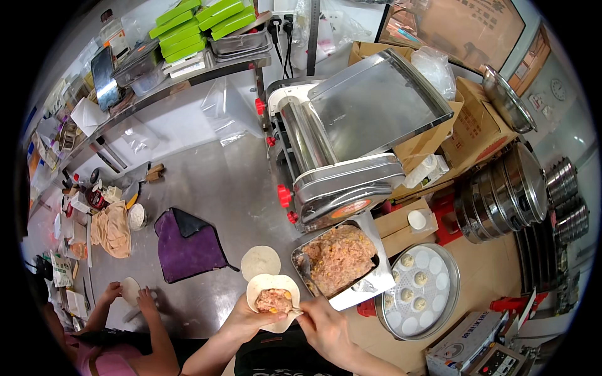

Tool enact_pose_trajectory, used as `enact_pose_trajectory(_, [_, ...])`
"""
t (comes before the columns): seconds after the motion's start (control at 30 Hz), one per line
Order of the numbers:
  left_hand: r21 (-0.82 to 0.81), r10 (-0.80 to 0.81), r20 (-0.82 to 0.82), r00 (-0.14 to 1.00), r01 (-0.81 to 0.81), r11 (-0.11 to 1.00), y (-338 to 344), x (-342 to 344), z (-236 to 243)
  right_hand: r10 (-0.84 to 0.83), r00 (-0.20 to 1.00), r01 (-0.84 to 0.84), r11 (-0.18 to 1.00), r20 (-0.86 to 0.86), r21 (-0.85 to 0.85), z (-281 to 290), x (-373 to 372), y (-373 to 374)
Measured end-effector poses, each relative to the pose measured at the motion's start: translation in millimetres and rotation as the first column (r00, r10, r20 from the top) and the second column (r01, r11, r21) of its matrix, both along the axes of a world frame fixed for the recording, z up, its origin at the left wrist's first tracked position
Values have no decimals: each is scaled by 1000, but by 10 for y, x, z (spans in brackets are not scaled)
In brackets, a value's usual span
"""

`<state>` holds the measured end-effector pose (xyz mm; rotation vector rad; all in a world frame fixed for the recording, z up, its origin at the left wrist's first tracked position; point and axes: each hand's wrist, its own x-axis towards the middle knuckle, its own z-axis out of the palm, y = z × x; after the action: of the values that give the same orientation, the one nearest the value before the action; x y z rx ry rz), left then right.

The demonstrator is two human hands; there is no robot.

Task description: The person repeatedly scoops meat filling onto round dough wrappers, pleats and seals each dumpling by hand, and places the finished dumplings into a steamer tray. A coworker rolls additional wrappers nearby.

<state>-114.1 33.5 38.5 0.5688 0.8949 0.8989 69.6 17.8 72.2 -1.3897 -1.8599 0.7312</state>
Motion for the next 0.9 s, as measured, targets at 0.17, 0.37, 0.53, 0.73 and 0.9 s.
enact_pose_trajectory(0.17, [-6, -29, 14, 999, 29, 1000, -2, -8, 13, 63, 995, -68, 996, -76, -65, -66, 69, -4])
enact_pose_trajectory(0.37, [46, -91, -3, 996, 91, 995, 6, -38, -3, -29, 987, -14, 962, -156, -273, 74, 40, 49])
enact_pose_trajectory(0.53, [88, -176, -51, 983, 180, 980, 46, -84, 40, 91, 994, -95, 994, -55, -60, 49, 50, 49])
enact_pose_trajectory(0.73, [23, -222, 26, 975, 222, 975, 93, -111, 114, 151, 987, -154, 986, 54, 55, 22, 59, -20])
enact_pose_trajectory(0.9, [36, -276, -161, 948, 285, 958, 73, -94, 91, -12, 994, 0, 994, -112, -109, 58, -28, -9])
